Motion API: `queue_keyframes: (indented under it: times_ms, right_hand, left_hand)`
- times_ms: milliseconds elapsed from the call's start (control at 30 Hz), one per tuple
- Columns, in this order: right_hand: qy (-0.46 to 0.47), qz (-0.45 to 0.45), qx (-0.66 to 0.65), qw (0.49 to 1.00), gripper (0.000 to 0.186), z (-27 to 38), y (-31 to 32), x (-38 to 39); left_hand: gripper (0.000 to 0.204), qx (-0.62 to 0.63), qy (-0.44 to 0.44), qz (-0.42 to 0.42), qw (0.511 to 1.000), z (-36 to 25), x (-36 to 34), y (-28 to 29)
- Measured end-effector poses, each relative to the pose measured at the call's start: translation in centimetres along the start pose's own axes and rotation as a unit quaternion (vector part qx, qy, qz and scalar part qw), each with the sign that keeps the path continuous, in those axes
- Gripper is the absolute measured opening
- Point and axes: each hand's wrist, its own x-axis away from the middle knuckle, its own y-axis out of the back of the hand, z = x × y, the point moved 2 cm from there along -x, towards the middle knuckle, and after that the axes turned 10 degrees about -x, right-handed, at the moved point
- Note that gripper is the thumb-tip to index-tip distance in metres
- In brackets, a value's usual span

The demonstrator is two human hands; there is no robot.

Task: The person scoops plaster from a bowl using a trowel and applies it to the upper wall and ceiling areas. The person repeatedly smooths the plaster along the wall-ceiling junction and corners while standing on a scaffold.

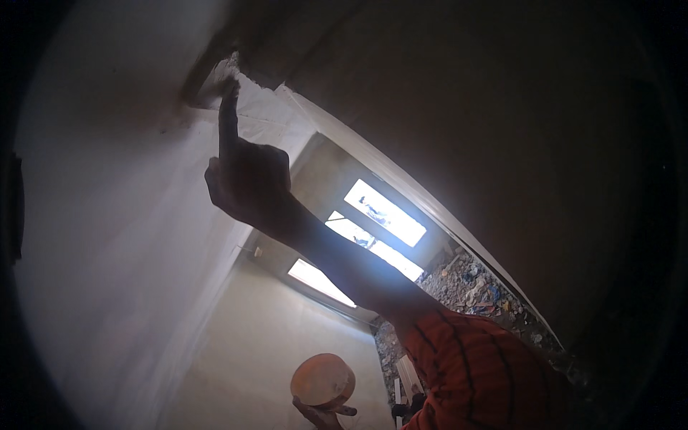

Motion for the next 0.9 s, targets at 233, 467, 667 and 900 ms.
queue_keyframes:
  times_ms: [233,467,667,900]
  right_hand:
    - [0.101,-0.152,-0.094,0.979,0.101,1.2,2.8,0.8]
    - [0.027,-0.093,-0.064,0.993,0.101,3.0,3.4,-0.3]
    - [0.059,-0.011,0.019,0.998,0.095,1.4,1.8,4.1]
    - [-0.065,0.622,-0.021,0.780,0.092,-3.7,-0.9,29.0]
  left_hand:
    - [0.076,0.012,0.001,-0.008,1.000,0.6,0.1,-0.8]
    - [0.077,0.010,0.002,-0.010,1.000,0.6,0.3,-1.1]
    - [0.077,0.007,0.005,-0.014,1.000,0.8,0.7,-1.1]
    - [0.077,0.007,0.004,-0.013,1.000,1.1,1.0,-1.9]
